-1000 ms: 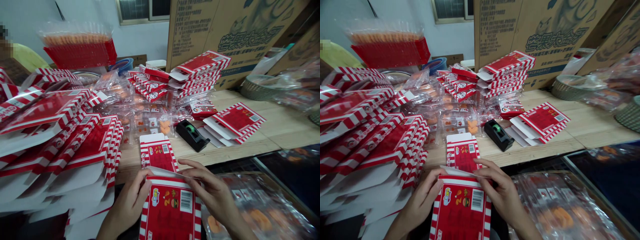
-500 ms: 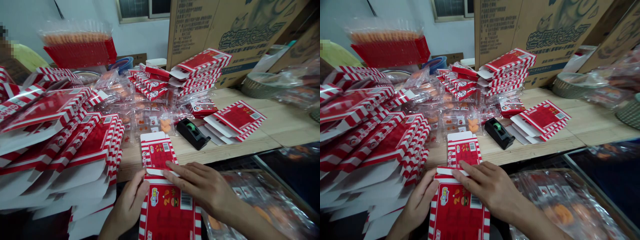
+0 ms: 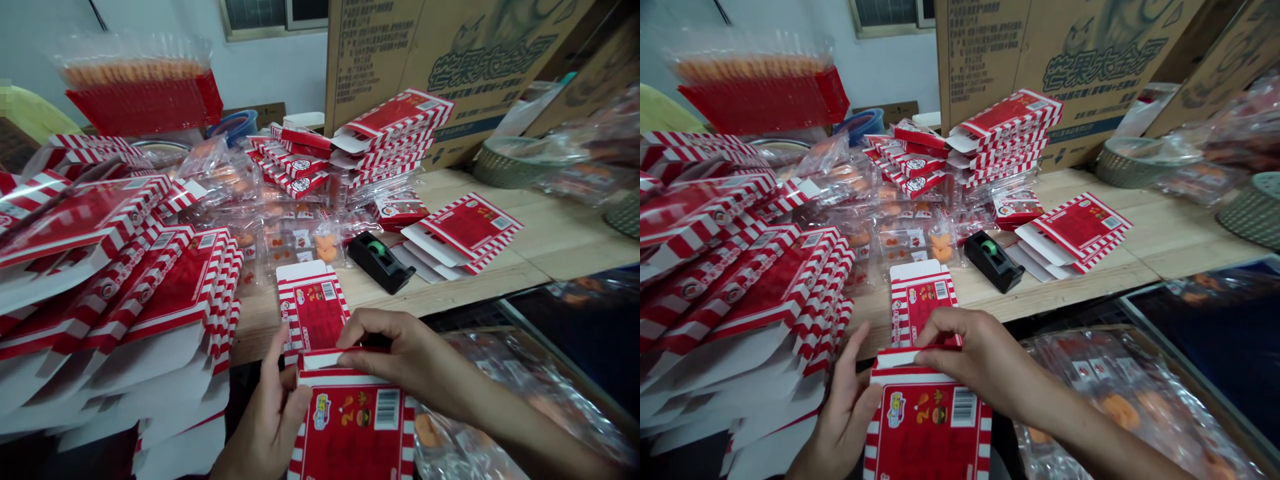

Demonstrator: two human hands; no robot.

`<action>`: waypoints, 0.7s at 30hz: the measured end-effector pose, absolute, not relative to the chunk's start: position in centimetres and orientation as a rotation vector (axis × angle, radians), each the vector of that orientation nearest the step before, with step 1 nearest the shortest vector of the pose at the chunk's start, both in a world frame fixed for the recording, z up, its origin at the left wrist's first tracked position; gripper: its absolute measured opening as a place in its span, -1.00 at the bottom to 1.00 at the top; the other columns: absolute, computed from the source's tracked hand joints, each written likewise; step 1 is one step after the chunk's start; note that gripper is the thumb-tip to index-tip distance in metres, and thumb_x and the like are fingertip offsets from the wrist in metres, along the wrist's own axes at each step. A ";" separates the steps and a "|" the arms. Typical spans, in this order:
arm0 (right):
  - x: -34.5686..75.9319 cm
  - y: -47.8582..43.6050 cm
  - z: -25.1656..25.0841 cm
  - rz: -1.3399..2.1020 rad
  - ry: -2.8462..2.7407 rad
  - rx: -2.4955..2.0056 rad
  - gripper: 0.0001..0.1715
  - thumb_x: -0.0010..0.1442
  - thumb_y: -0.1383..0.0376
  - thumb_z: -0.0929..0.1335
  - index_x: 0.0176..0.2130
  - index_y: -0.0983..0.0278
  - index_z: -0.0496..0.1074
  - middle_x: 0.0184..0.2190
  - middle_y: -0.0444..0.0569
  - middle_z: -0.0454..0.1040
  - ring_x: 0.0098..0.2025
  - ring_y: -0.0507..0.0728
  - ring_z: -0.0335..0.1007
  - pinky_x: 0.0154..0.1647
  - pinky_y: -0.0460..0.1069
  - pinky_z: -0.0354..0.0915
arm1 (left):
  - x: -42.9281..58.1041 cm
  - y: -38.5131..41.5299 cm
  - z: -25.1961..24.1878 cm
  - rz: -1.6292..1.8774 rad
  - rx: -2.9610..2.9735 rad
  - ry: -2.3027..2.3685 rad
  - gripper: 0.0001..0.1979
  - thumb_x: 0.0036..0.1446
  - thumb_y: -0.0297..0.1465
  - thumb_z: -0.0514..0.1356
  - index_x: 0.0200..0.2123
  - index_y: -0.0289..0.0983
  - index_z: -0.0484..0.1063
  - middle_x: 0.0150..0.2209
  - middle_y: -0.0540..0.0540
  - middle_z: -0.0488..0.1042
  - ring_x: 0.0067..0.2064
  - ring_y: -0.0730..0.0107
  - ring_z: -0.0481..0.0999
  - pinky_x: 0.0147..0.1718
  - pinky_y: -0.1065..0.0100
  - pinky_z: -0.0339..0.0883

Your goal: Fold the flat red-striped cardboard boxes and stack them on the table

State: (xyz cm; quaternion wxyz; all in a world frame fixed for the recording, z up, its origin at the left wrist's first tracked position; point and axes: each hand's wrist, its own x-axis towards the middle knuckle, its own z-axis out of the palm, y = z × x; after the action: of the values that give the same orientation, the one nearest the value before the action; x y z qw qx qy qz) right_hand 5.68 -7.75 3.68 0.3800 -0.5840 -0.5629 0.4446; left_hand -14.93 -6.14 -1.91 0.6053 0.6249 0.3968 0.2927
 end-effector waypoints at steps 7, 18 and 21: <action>7.2 -8.6 4.0 1.510 -1.493 -1.230 -0.79 0.22 0.27 0.33 -0.15 0.19 0.52 -0.17 -0.09 0.55 -0.14 0.02 0.46 -0.12 -0.10 0.33 | -15.7 -6.4 -2.7 0.767 1.672 1.050 -0.70 0.24 -0.15 0.03 -0.08 -0.08 0.45 -0.07 0.01 0.54 -0.06 0.37 0.49 -0.09 0.47 0.30; 8.2 -11.1 2.4 1.325 -1.510 -1.311 -0.53 0.02 0.23 0.47 -0.02 0.09 0.46 0.07 -0.03 0.43 0.07 0.16 0.38 0.04 0.00 0.35 | -14.7 -6.9 -3.1 0.961 1.556 1.218 -0.70 0.21 -0.11 0.04 -0.19 -0.09 0.47 -0.18 0.04 0.56 -0.13 0.43 0.49 -0.14 0.52 0.29; 7.7 -11.7 1.5 1.177 -1.674 -1.330 -0.51 0.15 0.29 0.39 0.08 0.02 0.35 0.10 -0.07 0.39 0.13 0.16 0.31 0.11 0.05 0.29 | -14.5 -6.8 -3.6 0.943 1.496 1.223 -0.70 0.21 -0.11 0.04 -0.20 -0.13 0.46 -0.20 0.02 0.55 -0.15 0.41 0.49 -0.17 0.49 0.32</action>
State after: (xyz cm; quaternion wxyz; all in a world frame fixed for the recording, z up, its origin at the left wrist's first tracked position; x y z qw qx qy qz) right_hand 7.74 -11.74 1.48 0.3437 -0.5118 -0.6442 0.4528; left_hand -14.52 -6.77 -3.57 0.4758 0.6119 0.5003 0.3859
